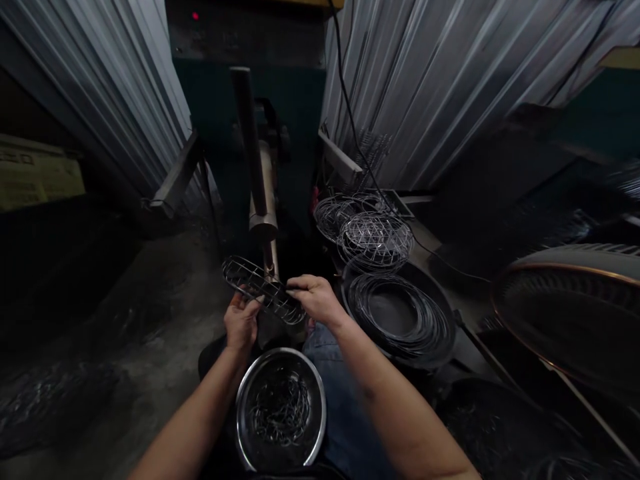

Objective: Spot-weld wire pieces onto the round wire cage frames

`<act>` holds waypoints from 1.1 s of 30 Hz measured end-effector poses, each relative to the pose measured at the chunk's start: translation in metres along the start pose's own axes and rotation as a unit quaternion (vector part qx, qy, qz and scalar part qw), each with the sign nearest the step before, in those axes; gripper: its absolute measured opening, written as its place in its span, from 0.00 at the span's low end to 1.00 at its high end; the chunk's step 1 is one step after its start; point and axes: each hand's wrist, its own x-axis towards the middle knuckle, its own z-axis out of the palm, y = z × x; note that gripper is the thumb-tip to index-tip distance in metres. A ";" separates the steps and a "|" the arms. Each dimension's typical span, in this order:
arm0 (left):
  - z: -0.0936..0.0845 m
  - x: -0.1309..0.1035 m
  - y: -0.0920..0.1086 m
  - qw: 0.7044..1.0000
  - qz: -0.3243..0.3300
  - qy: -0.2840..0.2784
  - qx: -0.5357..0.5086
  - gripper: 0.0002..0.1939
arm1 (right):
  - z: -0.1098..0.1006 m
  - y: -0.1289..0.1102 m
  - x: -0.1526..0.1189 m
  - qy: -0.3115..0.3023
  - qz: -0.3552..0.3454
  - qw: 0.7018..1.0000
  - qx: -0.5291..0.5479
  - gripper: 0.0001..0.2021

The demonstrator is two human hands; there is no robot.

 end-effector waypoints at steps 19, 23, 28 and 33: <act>0.021 -0.008 -0.017 0.993 -0.107 0.044 0.009 0.26 | -0.011 0.000 0.017 0.031 0.024 0.998 0.057 0.10; 0.020 -0.011 -0.017 0.993 -0.112 0.040 0.023 0.26 | -0.027 0.003 0.005 0.001 0.065 0.995 0.074 0.15; 0.025 -0.014 -0.016 0.986 -0.154 0.055 -0.009 0.23 | -0.023 0.003 0.012 0.023 0.051 0.996 0.070 0.13; 0.028 -0.013 -0.009 0.983 -0.168 0.072 -0.025 0.21 | -0.012 -0.005 0.030 0.037 0.029 0.998 0.050 0.10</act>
